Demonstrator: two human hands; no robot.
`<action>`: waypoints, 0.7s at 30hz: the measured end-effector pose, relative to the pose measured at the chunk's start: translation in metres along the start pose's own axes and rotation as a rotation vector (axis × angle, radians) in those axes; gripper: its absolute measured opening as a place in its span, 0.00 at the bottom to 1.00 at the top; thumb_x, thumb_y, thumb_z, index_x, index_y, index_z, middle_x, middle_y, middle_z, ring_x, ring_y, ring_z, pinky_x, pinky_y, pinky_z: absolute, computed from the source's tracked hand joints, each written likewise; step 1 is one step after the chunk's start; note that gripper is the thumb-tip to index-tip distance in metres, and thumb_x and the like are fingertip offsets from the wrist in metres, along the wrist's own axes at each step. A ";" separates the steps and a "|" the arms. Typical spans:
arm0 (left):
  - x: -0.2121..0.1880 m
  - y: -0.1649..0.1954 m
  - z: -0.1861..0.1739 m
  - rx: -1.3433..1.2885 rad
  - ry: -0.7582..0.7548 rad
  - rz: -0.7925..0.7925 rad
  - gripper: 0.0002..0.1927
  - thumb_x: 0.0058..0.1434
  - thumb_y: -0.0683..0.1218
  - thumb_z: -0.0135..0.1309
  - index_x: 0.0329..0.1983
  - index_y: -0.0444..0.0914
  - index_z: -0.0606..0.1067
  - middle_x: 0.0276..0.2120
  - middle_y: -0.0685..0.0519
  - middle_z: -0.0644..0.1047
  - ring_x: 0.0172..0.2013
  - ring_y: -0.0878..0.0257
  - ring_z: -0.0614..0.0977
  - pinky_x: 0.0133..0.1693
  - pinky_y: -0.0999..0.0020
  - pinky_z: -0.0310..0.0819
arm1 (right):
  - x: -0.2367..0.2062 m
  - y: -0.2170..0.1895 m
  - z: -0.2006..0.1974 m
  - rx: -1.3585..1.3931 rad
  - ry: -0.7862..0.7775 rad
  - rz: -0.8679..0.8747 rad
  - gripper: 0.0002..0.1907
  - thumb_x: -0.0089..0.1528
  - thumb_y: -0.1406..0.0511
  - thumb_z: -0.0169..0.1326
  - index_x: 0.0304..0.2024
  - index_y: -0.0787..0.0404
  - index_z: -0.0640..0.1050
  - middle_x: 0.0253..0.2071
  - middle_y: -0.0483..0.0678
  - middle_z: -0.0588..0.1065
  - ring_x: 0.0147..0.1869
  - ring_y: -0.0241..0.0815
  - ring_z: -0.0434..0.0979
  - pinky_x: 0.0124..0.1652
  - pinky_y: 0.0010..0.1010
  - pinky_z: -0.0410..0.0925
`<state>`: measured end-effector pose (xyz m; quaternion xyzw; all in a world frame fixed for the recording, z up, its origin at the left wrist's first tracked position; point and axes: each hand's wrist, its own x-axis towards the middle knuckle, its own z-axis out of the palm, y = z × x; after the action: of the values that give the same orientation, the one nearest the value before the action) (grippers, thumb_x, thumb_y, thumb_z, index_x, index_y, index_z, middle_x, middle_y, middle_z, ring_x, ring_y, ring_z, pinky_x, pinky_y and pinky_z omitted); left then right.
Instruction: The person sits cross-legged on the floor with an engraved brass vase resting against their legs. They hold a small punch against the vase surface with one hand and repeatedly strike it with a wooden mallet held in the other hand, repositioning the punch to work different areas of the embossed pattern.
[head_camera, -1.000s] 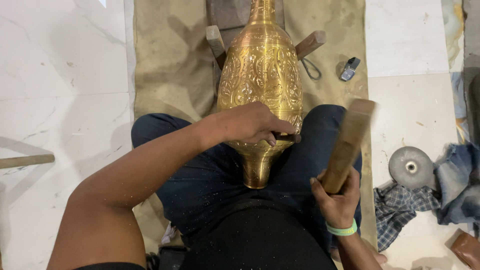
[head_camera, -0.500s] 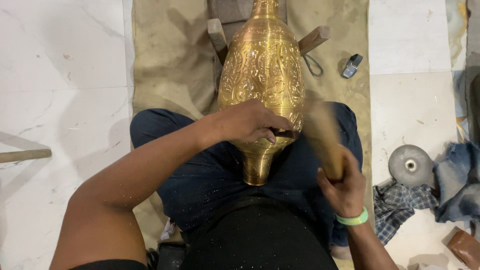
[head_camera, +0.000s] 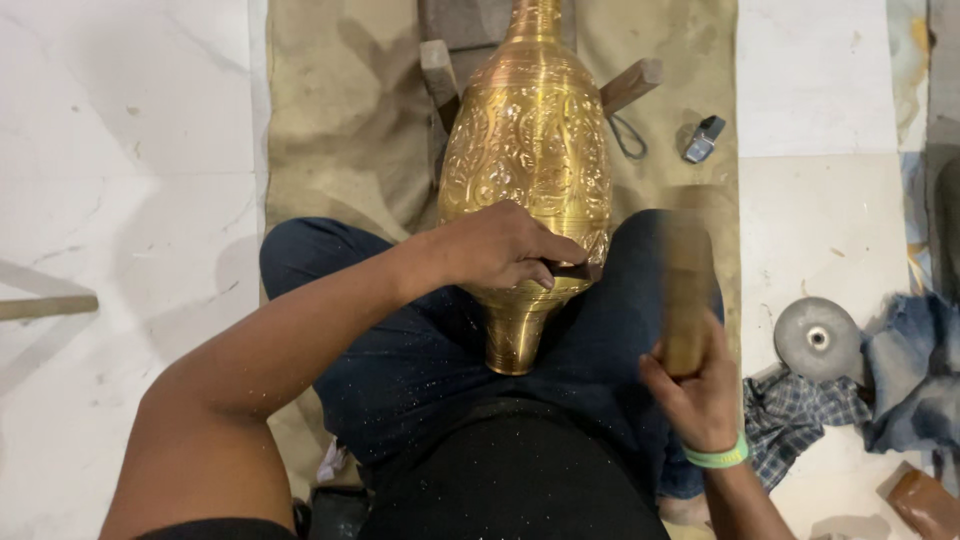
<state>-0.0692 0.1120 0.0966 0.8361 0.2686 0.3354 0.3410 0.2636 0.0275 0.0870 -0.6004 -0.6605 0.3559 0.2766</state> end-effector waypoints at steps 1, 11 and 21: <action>0.000 0.000 0.000 -0.004 -0.061 -0.103 0.22 0.57 0.45 0.64 0.56 0.44 0.78 0.44 0.50 0.83 0.43 0.54 0.86 0.44 0.59 0.78 | -0.001 0.000 0.000 0.200 0.033 -0.045 0.31 0.58 0.69 0.64 0.60 0.60 0.66 0.39 0.48 0.77 0.41 0.36 0.79 0.40 0.29 0.72; -0.004 0.001 -0.004 -0.031 -0.037 -0.125 0.24 0.55 0.43 0.66 0.57 0.44 0.78 0.44 0.49 0.83 0.40 0.49 0.84 0.42 0.56 0.77 | 0.009 -0.006 0.005 0.000 0.086 -0.240 0.19 0.61 0.69 0.63 0.50 0.60 0.69 0.32 0.48 0.74 0.32 0.40 0.77 0.40 0.29 0.72; -0.015 -0.008 0.008 0.068 0.079 -0.006 0.22 0.58 0.48 0.67 0.55 0.43 0.78 0.44 0.49 0.83 0.41 0.50 0.85 0.44 0.59 0.78 | 0.010 -0.017 -0.007 -0.433 0.036 -0.335 0.28 0.52 0.74 0.67 0.55 0.67 0.74 0.37 0.53 0.78 0.36 0.42 0.81 0.37 0.28 0.73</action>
<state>-0.0745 0.1035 0.0802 0.8327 0.2954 0.3576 0.3024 0.2579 0.0380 0.1038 -0.5341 -0.8064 0.1449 0.2085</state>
